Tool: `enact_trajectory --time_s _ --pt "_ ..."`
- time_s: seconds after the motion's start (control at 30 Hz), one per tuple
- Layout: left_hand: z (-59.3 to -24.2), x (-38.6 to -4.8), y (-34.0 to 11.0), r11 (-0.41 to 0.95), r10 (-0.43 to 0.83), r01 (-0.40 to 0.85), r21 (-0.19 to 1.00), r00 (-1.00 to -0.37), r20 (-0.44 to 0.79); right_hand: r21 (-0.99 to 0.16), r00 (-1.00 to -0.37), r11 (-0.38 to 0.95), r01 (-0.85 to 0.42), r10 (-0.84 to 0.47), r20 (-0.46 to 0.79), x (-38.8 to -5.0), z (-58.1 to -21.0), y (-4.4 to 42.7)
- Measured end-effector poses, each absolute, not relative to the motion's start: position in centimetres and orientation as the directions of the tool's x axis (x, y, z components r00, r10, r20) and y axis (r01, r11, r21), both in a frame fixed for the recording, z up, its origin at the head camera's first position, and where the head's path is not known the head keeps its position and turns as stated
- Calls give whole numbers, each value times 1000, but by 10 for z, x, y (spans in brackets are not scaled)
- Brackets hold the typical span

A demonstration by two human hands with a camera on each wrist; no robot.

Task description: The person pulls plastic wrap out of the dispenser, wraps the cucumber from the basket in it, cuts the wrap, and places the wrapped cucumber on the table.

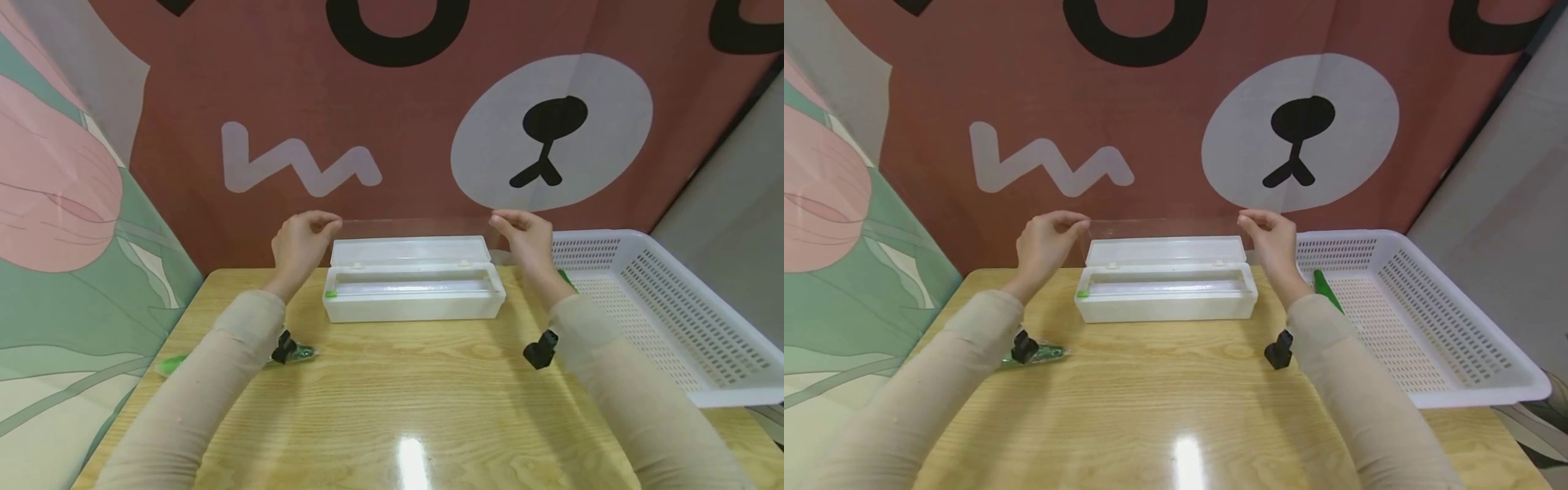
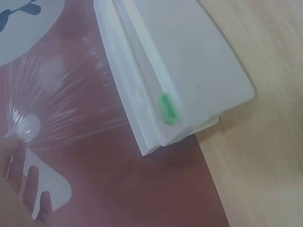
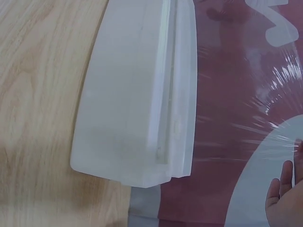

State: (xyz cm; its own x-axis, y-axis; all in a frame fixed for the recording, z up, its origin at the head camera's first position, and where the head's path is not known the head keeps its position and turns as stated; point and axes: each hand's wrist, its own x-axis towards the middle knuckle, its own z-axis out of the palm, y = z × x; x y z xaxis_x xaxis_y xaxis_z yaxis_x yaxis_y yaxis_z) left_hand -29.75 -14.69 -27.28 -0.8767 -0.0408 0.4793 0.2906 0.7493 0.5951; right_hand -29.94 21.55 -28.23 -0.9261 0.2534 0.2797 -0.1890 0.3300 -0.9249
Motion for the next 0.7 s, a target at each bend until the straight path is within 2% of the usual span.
enact_trajectory --time_s 0.43,0.7 --pt "-253 -297 -147 783 -13 313 537 -856 517 -934 -916 295 -201 282 286 -303 -268 216" --pt "-247 -297 -149 770 1 340 540 -847 532 -922 -915 322 -215 263 306 -301 -260 214"
